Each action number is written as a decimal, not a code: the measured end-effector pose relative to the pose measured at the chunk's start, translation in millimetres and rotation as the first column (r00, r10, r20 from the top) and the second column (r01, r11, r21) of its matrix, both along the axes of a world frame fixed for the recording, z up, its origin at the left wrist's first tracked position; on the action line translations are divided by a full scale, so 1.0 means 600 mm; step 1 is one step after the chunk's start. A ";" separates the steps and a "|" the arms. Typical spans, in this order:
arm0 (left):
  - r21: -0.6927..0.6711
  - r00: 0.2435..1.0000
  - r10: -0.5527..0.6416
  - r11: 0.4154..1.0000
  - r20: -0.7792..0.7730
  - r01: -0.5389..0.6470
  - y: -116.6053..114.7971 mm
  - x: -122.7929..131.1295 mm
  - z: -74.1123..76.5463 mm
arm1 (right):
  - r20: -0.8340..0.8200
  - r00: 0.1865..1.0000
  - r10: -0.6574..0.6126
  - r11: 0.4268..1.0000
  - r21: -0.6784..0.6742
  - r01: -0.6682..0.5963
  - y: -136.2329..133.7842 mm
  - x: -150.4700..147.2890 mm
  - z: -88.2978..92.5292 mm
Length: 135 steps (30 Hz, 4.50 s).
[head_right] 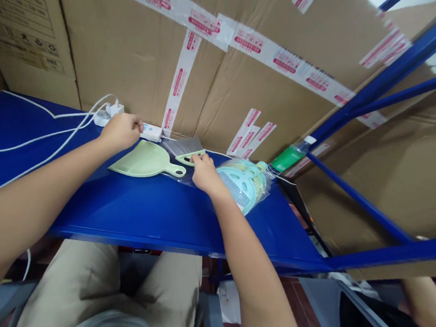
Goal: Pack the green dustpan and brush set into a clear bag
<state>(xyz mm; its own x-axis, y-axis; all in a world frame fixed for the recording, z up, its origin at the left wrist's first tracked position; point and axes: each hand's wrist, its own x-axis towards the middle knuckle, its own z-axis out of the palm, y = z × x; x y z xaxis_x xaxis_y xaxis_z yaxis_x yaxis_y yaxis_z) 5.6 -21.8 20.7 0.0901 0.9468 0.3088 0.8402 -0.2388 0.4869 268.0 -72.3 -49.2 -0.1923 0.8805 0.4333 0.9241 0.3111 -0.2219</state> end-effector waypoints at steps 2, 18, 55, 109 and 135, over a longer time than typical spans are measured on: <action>0.006 1.000 0.008 1.000 0.016 -0.008 0.000 -0.001 -0.001 | -0.040 0.999 -0.007 0.999 0.046 0.009 0.000 0.002 0.004; 0.036 0.998 0.011 0.999 0.069 -0.014 0.004 -0.008 0.000 | -0.218 0.969 0.119 0.978 0.195 -0.076 -0.012 -0.021 0.036; 0.064 0.909 0.211 0.966 0.360 -0.250 0.036 -0.065 0.001 | -0.052 0.881 0.470 0.859 0.256 -0.443 -0.023 -0.088 0.017; 0.028 0.961 0.128 0.990 0.245 -0.139 0.032 -0.056 -0.007 | -0.193 0.910 0.367 0.905 -0.154 -0.398 -0.036 -0.077 0.042; -0.276 0.655 -0.696 0.594 0.296 0.756 0.021 0.030 -0.069 | -0.298 0.907 0.298 0.920 -0.165 -0.356 -0.024 -0.069 0.026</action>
<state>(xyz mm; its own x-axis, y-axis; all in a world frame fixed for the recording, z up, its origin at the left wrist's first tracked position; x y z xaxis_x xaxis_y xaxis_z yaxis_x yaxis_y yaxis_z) 23.8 -9.4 -20.5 0.7795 0.6246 0.0481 0.3775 -0.5297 0.7596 226.9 -86.6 -33.5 -0.3906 0.8635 0.3192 0.6772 0.5044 -0.5357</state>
